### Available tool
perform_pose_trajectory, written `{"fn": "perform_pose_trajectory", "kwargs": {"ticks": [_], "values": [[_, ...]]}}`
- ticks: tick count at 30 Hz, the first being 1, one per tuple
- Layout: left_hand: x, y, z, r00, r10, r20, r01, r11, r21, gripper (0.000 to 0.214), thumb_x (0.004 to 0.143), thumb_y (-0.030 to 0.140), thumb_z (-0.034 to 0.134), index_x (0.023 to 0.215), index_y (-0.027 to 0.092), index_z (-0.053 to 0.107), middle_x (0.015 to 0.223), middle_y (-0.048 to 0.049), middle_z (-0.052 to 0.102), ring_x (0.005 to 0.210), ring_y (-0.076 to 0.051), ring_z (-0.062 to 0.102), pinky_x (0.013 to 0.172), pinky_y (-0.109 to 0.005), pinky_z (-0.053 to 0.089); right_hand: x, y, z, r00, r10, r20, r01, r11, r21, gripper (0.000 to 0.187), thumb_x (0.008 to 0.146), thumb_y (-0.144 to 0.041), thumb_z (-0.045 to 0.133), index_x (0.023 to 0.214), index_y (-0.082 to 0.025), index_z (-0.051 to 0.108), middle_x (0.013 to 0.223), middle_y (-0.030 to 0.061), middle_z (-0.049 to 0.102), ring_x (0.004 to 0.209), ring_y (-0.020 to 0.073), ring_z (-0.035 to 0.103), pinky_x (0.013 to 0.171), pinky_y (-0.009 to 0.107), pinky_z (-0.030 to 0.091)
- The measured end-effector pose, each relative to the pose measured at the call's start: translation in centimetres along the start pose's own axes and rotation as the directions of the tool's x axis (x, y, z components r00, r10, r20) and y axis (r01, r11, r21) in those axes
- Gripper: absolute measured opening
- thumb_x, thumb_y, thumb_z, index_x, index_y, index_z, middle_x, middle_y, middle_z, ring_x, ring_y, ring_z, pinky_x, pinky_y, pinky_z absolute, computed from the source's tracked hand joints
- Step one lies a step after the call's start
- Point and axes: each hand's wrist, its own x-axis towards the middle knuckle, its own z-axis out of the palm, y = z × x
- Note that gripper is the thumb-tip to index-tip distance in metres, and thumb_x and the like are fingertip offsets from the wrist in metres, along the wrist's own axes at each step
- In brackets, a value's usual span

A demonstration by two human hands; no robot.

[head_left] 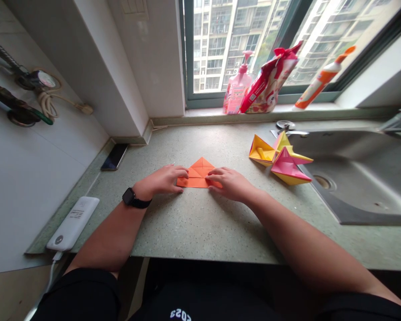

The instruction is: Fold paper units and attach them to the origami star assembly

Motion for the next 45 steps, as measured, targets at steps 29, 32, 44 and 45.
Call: {"fn": "perform_pose_trajectory", "kwargs": {"ticks": [29, 32, 44, 45], "values": [[0.1, 0.7, -1.0, 0.807, 0.002, -0.59, -0.001, 1.0, 0.002, 0.012, 0.108, 0.022, 0.054, 0.104, 0.022, 0.065, 0.105, -0.0068, 0.076, 0.1, -0.021, 0.074, 0.093, -0.037, 0.06, 0.1, -0.7, -1.4, 0.983, 0.127, -0.131, -0.136, 0.989, -0.063, 0.026, 0.104, -0.026, 0.062, 0.114, -0.029, 0.086, 0.111, 0.0077, 0.083, 0.095, 0.0242, 0.074, 0.082, 0.033, 0.053], [0.1, 0.7, -0.9, 0.649, 0.06, -0.758, -0.026, 0.998, 0.057, 0.008, 0.11, 0.028, 0.055, 0.106, 0.024, 0.061, 0.105, -0.0054, 0.073, 0.098, -0.021, 0.071, 0.09, -0.037, 0.062, 0.0, -1.3, -2.0, 0.978, 0.098, -0.185, -0.068, 0.984, 0.162, 0.027, 0.104, -0.029, 0.06, 0.104, -0.027, 0.087, 0.101, 0.0059, 0.083, 0.085, 0.0208, 0.074, 0.077, 0.031, 0.053], [1.2, 1.3, 1.3, 0.852, 0.021, -0.524, 0.054, 0.99, 0.127, 0.021, 0.109, 0.029, 0.059, 0.127, 0.023, 0.069, 0.129, -0.0099, 0.072, 0.12, -0.028, 0.068, 0.108, -0.046, 0.055, 1.1, -1.0, -0.4, 0.886, 0.455, 0.092, -0.44, 0.76, 0.479, 0.038, 0.102, -0.05, 0.06, 0.092, -0.022, 0.084, 0.081, 0.0028, 0.082, 0.075, 0.0217, 0.073, 0.066, 0.03, 0.049], [1.5, 1.4, 1.9, 0.9, 0.011, -0.437, 0.054, 0.989, 0.136, 0.021, 0.108, 0.03, 0.061, 0.125, 0.022, 0.071, 0.129, -0.0099, 0.073, 0.119, -0.028, 0.068, 0.106, -0.046, 0.055, 1.1, -1.1, -0.5, 0.879, 0.461, 0.122, -0.467, 0.78, 0.417, 0.046, 0.105, -0.055, 0.057, 0.084, -0.022, 0.082, 0.075, 0.0027, 0.079, 0.071, 0.0213, 0.072, 0.064, 0.03, 0.046]]}}
